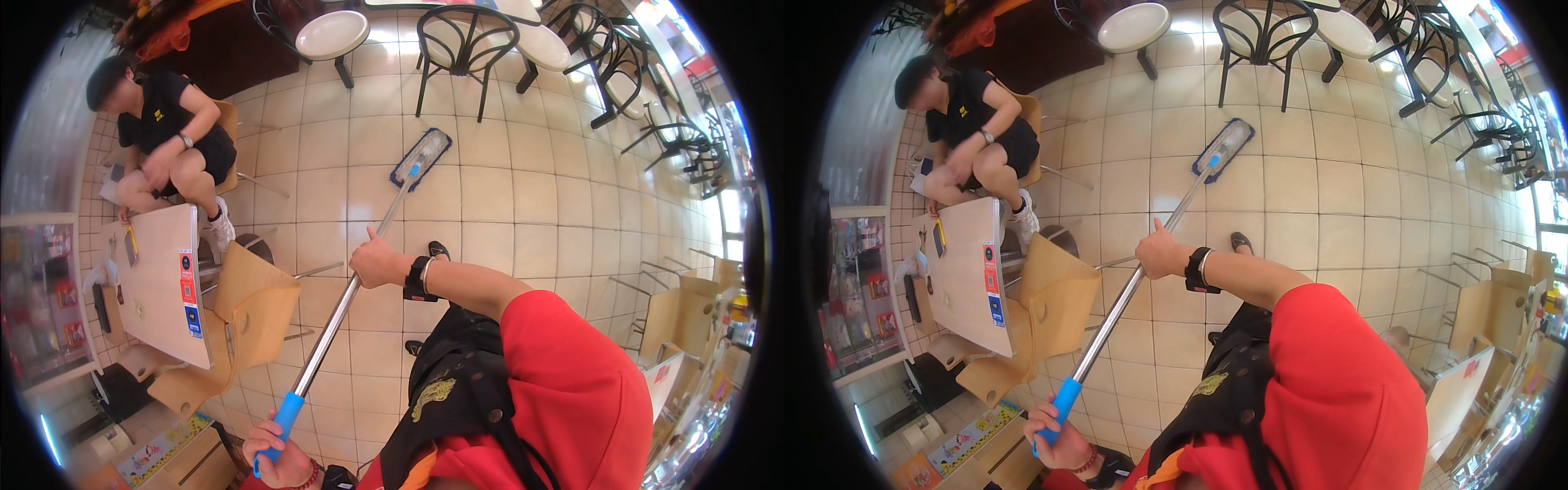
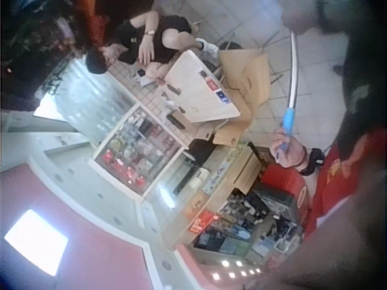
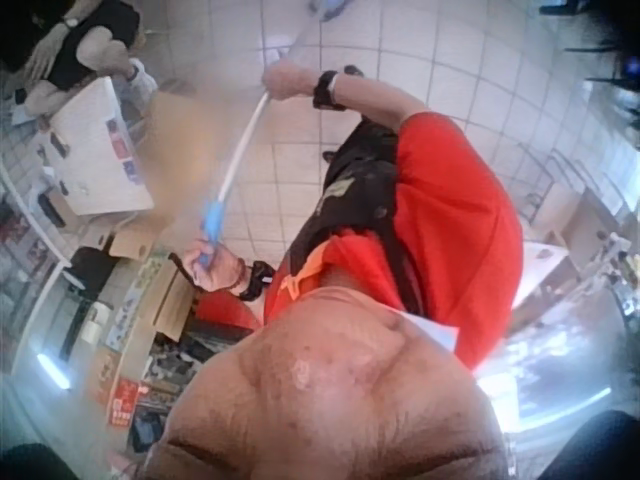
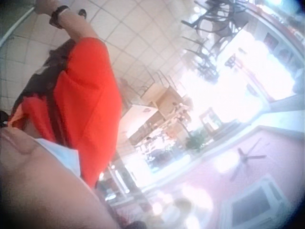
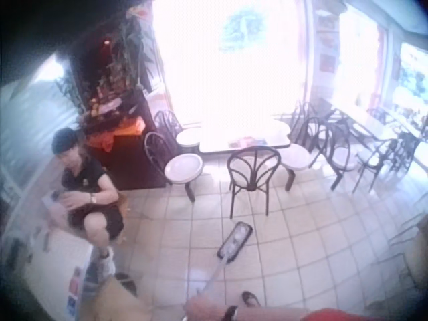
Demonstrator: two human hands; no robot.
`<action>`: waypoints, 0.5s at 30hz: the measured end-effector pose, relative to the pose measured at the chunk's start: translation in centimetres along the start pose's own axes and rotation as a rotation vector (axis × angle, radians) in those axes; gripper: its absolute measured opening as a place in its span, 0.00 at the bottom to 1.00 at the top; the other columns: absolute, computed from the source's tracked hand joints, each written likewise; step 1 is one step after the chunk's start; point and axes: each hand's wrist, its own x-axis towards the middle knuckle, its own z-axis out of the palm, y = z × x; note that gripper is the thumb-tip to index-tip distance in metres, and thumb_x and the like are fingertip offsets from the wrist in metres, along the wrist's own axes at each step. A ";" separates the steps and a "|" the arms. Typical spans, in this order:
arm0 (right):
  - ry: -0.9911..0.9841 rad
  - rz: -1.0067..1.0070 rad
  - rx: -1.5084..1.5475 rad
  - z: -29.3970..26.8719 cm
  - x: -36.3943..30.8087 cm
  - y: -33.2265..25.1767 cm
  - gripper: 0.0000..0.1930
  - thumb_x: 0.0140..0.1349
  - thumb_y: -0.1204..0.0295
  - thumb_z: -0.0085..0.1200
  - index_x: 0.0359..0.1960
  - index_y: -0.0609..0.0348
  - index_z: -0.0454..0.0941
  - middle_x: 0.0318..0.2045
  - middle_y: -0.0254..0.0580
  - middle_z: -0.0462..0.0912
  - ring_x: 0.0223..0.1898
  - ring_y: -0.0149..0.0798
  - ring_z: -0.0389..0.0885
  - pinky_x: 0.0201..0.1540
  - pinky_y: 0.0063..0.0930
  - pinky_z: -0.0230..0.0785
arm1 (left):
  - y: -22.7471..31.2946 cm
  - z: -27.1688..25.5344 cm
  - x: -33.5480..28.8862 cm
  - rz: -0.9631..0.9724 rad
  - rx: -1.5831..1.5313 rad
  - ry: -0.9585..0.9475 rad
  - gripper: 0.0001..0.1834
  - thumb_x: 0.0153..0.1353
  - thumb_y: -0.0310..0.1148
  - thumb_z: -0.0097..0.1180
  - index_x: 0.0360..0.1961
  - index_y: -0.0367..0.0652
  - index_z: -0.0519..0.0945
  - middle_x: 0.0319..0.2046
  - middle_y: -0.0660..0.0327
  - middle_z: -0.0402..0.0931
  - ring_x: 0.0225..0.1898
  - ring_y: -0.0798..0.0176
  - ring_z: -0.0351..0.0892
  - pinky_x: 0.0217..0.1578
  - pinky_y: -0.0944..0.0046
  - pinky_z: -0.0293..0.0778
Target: The person is using a mop to clean the floor of a restaurant.
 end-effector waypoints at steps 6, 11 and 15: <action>0.188 0.166 -0.090 -0.9 2.1 9.0 0.08 0.49 0.64 0.60 0.31 0.49 0.83 0.31 0.37 0.82 0.45 0.44 0.81 0.66 0.72 0.46 | -6.7 5.1 3.5 0.051 0.055 0.000 0.09 0.59 0.36 0.52 0.29 0.41 0.73 0.27 0.56 0.74 0.35 0.54 0.74 0.56 0.40 0.70; 0.255 0.437 -0.083 -0.1 3.5 21.7 0.06 0.50 0.70 0.60 0.31 0.47 0.81 0.36 0.36 0.79 0.51 0.41 0.76 0.61 0.72 0.54 | -14.9 15.9 7.6 0.052 0.165 -0.444 0.06 0.56 0.27 0.49 0.28 0.37 0.76 0.31 0.53 0.74 0.40 0.53 0.75 0.57 0.40 0.67; 0.206 0.304 -0.044 1.5 2.9 20.5 0.05 0.51 0.71 0.59 0.31 0.50 0.81 0.39 0.39 0.79 0.54 0.44 0.73 0.56 0.68 0.58 | -14.4 14.4 5.4 -0.018 0.099 -0.208 0.06 0.56 0.27 0.49 0.28 0.35 0.76 0.29 0.53 0.73 0.39 0.52 0.75 0.57 0.39 0.66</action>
